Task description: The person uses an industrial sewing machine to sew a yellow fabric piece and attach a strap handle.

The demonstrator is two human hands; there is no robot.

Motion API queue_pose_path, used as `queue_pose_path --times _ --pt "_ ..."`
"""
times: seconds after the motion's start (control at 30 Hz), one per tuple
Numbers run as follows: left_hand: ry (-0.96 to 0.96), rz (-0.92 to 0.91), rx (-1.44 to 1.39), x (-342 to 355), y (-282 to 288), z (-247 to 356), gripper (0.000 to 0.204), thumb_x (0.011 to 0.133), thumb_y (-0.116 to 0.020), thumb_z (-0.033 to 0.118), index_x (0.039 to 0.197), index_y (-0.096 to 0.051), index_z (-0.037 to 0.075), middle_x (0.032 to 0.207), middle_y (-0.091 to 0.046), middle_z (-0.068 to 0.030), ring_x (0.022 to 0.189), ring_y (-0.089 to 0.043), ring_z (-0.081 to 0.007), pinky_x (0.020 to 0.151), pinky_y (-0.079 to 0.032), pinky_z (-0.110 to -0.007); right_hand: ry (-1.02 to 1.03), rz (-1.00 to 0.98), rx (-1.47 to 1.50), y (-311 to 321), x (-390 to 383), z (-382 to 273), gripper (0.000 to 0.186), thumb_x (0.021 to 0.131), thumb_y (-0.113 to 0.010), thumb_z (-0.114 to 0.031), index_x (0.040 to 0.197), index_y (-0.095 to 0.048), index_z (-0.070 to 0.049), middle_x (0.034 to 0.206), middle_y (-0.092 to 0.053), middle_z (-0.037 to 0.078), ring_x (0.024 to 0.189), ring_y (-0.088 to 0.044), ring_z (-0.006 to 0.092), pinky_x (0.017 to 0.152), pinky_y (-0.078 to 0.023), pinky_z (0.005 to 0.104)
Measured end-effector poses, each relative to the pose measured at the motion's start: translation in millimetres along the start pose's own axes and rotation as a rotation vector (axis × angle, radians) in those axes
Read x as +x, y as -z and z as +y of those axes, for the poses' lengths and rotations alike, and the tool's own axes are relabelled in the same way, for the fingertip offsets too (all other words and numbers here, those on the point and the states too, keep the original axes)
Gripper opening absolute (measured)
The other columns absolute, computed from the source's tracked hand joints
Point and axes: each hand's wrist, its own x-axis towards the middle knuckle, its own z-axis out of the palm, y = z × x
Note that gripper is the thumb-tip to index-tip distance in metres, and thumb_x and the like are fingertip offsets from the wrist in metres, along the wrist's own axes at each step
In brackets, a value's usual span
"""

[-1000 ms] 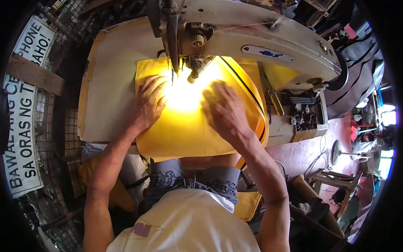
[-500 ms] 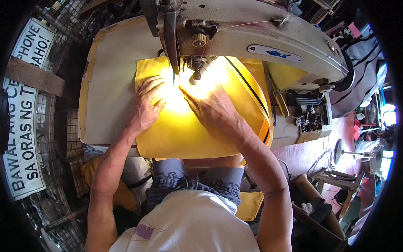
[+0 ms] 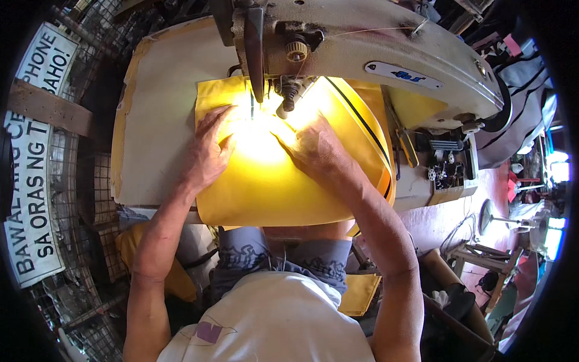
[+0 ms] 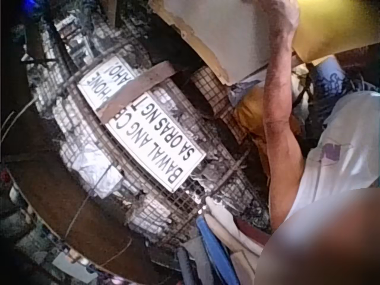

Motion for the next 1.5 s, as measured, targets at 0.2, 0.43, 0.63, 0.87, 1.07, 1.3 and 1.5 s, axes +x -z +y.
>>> queue_pose_path --times 0.2,0.43,0.63,0.87,1.07,1.3,1.5 --pt "-0.061 -0.018 0.102 7.4 3.0 2.4 0.038 0.084 -0.058 0.001 0.122 -0.057 0.001 0.126 -0.056 -0.0141 0.122 -0.050 -0.0293 0.103 -0.038 -0.042 0.195 0.108 -0.215 -6.3 -2.4 7.8 0.024 0.087 -0.063 -0.012 0.108 -0.068 -0.002 0.098 -0.066 0.019 0.089 -0.062 0.0361 0.082 -0.050 0.0448" --pt "-0.384 -0.193 0.245 44.7 18.1 -27.1 0.032 0.082 -0.060 0.001 0.113 -0.065 0.001 0.124 -0.058 -0.0108 0.124 -0.048 -0.0283 0.110 -0.034 -0.041 0.202 0.105 -0.314 -13.6 -3.0 16.6 0.022 0.084 -0.065 -0.011 0.105 -0.068 -0.004 0.093 -0.067 0.016 0.083 -0.063 0.0344 0.075 -0.051 0.0426" --pt "-0.405 -0.231 0.133 42.1 15.8 -35.5 0.023 0.088 -0.060 0.007 0.110 -0.067 0.005 0.119 -0.063 -0.0098 0.123 -0.052 -0.0272 0.112 -0.035 -0.041 0.201 0.134 -0.273 -14.6 -4.5 19.3 0.024 0.082 -0.067 -0.008 0.107 -0.068 -0.003 0.095 -0.068 0.017 0.085 -0.065 0.0345 0.076 -0.052 0.0419" --pt "-0.553 -0.166 0.238 45.7 16.1 -27.5 0.029 0.082 -0.061 0.004 0.110 -0.068 0.006 0.113 -0.061 -0.0104 0.115 -0.055 -0.0265 0.109 -0.037 -0.042 0.280 0.276 -0.204 -16.4 -1.5 20.5 0.019 0.086 -0.064 -0.014 0.102 -0.068 -0.005 0.079 -0.063 0.014 0.072 -0.061 0.0326 0.064 -0.049 0.0421" --pt "-0.515 -0.200 0.153 54.6 14.2 -22.9 0.019 0.081 -0.066 0.010 0.099 -0.070 0.004 0.102 -0.063 -0.0085 0.103 -0.059 -0.0265 0.100 -0.044 -0.041 0.177 0.229 -0.117 -18.6 -2.2 24.0 0.015 0.086 -0.065 -0.014 0.097 -0.068 -0.003 0.083 -0.064 0.017 0.074 -0.061 0.0339 0.065 -0.049 0.0422" --pt "-0.466 -0.122 0.066 50.0 8.6 -17.0 0.014 0.081 -0.065 0.010 0.093 -0.070 0.004 0.097 -0.062 -0.0071 0.095 -0.061 -0.0233 0.093 -0.045 -0.039 0.142 0.165 -0.156 -15.2 -5.7 20.2 0.022 0.084 -0.067 -0.008 0.106 -0.069 -0.004 0.097 -0.067 0.018 0.089 -0.065 0.0348 0.079 -0.053 0.0397" --pt "-0.294 -0.264 -0.055 49.7 16.4 -26.3 0.020 0.084 -0.058 0.001 0.102 -0.068 0.003 0.102 -0.063 -0.0109 0.098 -0.061 -0.0268 0.091 -0.048 -0.038 0.251 0.183 -0.337 -16.2 -3.9 17.2 0.021 0.082 -0.068 -0.008 0.103 -0.069 -0.006 0.091 -0.067 0.016 0.075 -0.065 0.0325 0.068 -0.052 0.0387"
